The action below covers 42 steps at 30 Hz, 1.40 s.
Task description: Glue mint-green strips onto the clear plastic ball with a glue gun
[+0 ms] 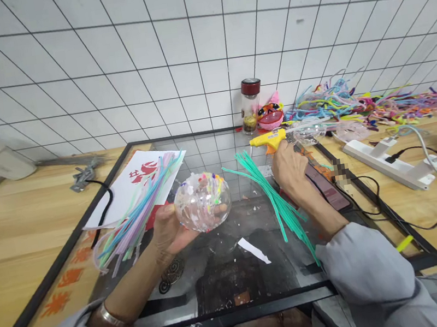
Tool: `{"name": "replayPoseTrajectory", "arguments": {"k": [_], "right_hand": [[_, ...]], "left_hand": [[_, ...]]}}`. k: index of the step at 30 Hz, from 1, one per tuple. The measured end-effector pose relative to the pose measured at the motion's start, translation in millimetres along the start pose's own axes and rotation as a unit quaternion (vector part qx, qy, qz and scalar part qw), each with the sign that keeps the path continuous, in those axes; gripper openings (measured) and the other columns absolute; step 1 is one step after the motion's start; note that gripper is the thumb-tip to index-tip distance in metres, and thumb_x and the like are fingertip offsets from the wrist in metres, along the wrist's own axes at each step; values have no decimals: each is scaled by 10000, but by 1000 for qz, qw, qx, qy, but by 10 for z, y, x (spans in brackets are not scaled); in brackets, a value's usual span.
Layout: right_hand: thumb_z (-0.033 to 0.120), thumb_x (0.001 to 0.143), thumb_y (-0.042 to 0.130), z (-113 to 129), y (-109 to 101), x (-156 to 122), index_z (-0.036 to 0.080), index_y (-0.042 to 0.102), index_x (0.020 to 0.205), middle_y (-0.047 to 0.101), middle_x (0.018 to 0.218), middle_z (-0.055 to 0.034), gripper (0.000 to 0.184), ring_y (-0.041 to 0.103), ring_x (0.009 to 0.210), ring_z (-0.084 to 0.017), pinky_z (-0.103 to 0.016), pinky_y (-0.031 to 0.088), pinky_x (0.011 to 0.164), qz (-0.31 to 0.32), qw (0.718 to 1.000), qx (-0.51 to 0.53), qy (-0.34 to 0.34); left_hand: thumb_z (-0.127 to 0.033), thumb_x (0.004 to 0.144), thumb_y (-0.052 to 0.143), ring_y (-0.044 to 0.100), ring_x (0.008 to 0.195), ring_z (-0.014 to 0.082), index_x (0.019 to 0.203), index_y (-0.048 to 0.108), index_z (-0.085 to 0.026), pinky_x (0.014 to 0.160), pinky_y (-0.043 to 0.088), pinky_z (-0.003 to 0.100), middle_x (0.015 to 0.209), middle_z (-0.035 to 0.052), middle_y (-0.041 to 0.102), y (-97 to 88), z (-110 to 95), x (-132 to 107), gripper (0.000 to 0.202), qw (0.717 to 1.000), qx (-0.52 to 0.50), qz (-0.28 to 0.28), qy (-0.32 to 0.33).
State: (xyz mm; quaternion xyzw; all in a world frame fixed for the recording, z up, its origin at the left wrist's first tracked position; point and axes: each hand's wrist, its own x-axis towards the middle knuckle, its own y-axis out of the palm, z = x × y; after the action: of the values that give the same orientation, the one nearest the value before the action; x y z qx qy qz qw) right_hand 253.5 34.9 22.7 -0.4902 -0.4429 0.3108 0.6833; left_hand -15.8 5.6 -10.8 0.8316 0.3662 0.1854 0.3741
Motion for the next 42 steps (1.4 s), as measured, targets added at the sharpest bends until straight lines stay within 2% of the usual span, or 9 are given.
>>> {"name": "replayPoseTrajectory", "arguments": {"k": [6, 10, 15, 22, 25, 28, 33, 38, 42], "right_hand": [[306, 968, 368, -29, -52, 6, 59, 514, 1262, 700, 1067, -259, 410, 682, 976, -370, -411, 476, 763, 29, 999, 7, 19], [319, 969, 373, 16, -74, -4, 79, 528, 1235, 704, 1075, -248, 390, 683, 1009, -364, -398, 479, 783, 57, 998, 11, 19], [309, 985, 365, 187, -16, -45, 77, 492, 1257, 704, 1082, -250, 380, 696, 1004, -350, -397, 486, 798, 98, 995, 15, 7], [229, 991, 358, 363, 91, -206, 71, 496, 1211, 714, 1009, -228, 304, 709, 954, -314, -364, 480, 780, 154, 987, 24, -27], [277, 997, 386, 382, 67, -297, 114, 528, 1166, 717, 962, -164, 274, 705, 910, -274, -320, 473, 741, 167, 984, 37, -56], [311, 1010, 379, 380, 50, -329, 149, 522, 1181, 692, 1042, -137, 275, 687, 923, -243, -301, 463, 734, 151, 985, 44, -76], [265, 1012, 331, 268, 147, -182, 85, 491, 1253, 550, 1306, -247, 340, 640, 1041, -290, -350, 451, 766, 85, 996, 5, -38], [211, 977, 370, 85, 356, -44, 11, 561, 1205, 588, 1219, -287, 359, 584, 1116, -347, -424, 406, 886, 54, 997, -37, -37], [183, 955, 366, 29, 487, -4, -2, 613, 1167, 608, 1185, -295, 373, 565, 1098, -357, -451, 372, 895, 47, 996, -52, -59]], "left_hand": [[-425, 655, 783, 723, 1043, 353, 1432, 499, -200, 854, 567, 408, 1225, 122, 728, 18, 59, 10, 857, 998, -1, 54, -27], [-424, 653, 772, 702, 1087, 389, 1445, 481, -198, 860, 567, 455, 1278, 149, 699, 7, 82, 10, 874, 998, 8, 51, -35], [-415, 645, 791, 731, 1015, 356, 1415, 513, -206, 841, 570, 431, 1242, 143, 718, -18, 73, 1, 845, 999, 1, 39, -27], [-444, 644, 775, 625, 1216, 433, 1399, 526, -182, 984, 511, 539, 1294, 160, 684, 61, 31, -14, 837, 999, 16, 33, -14], [-463, 624, 789, 613, 1230, 447, 1376, 551, -188, 992, 506, 558, 1282, 155, 691, 91, 2, -16, 835, 999, 19, 32, -12], [-470, 602, 810, 605, 1242, 449, 1372, 556, -190, 1001, 504, 557, 1273, 159, 698, 100, -12, -16, 858, 999, 17, 26, -10], [-476, 609, 808, 597, 1254, 452, 1368, 561, -189, 1013, 496, 553, 1271, 152, 701, 94, 2, -14, 848, 999, 20, 27, -8], [-476, 628, 791, 602, 1251, 448, 1362, 563, -191, 1018, 494, 549, 1272, 150, 701, 90, 2, -20, 819, 999, 23, 23, -7], [-473, 619, 801, 600, 1260, 430, 1399, 523, -194, 1041, 480, 544, 1267, 151, 703, 102, -16, -21, 873, 1000, 19, 20, -6]]}}
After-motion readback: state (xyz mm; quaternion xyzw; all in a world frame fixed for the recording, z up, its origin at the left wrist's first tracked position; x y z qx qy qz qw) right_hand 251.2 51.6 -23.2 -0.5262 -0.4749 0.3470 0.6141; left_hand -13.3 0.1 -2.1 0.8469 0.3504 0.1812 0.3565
